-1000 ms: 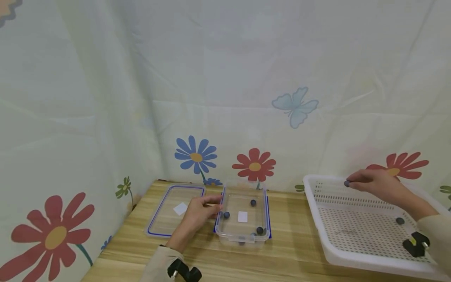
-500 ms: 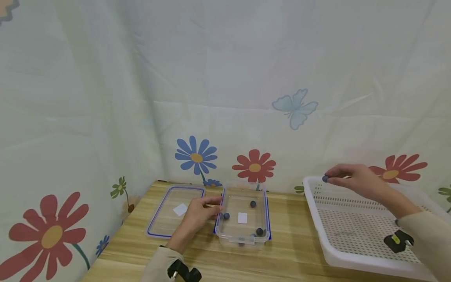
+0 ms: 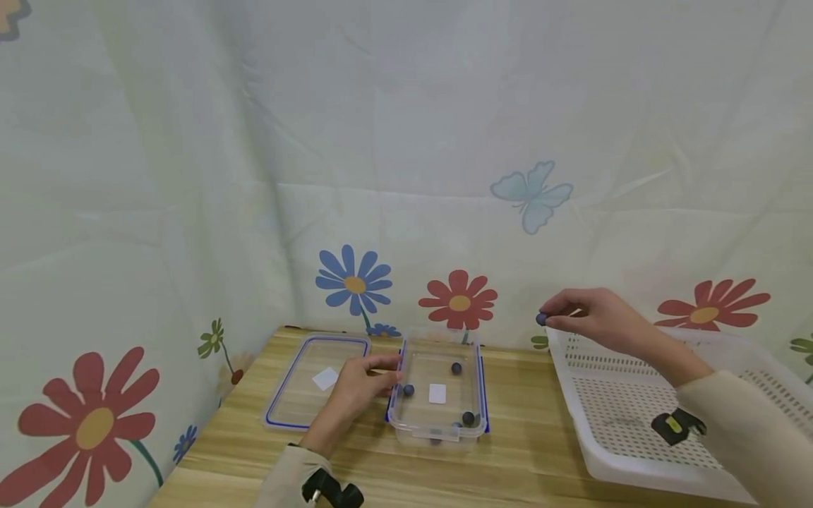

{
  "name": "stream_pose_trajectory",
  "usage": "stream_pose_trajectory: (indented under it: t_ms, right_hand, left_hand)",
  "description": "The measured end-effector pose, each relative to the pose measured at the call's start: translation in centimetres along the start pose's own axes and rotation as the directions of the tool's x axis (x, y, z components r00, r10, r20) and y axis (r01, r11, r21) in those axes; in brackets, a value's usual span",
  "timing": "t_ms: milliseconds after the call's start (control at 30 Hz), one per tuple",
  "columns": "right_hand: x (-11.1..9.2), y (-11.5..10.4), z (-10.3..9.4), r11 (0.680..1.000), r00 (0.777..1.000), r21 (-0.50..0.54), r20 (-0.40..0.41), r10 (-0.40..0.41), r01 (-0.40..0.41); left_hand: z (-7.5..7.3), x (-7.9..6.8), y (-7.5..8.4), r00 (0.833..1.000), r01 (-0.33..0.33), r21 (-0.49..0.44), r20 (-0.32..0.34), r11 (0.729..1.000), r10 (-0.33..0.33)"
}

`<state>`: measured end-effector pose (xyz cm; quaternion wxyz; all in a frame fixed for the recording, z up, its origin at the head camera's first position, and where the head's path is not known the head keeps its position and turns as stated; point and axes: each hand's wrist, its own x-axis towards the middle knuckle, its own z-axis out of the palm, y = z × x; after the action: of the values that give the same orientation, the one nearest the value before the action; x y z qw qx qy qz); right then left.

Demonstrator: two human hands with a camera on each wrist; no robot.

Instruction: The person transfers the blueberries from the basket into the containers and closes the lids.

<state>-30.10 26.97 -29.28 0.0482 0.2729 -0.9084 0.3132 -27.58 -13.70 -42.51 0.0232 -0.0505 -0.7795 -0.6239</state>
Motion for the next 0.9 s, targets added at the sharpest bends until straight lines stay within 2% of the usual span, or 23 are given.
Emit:
stream_pose_trajectory:
  t_ms: [400,667,900]
  right_hand:
    - [2.6,-3.6,1.7,0.997,0.999,0.063,0.023,-0.044,0.043]
    - [4.3,-5.1,4.3,0.995,0.995,0.093,0.082,-0.053,0.045]
    - [5.4,-5.9,6.5,0.987,0.986,0.126,0.127,-0.111,0.095]
  left_hand:
    - [-0.2,0.4,-0.2,1.0,0.009,-0.002,0.023,1.0,-0.009]
    - [-0.2,0.3,0.0,1.0,0.006,0.004,0.02,1.0,-0.006]
    - [-0.3,0.3,0.3,1.0,0.019,0.005,0.025,1.0,-0.019]
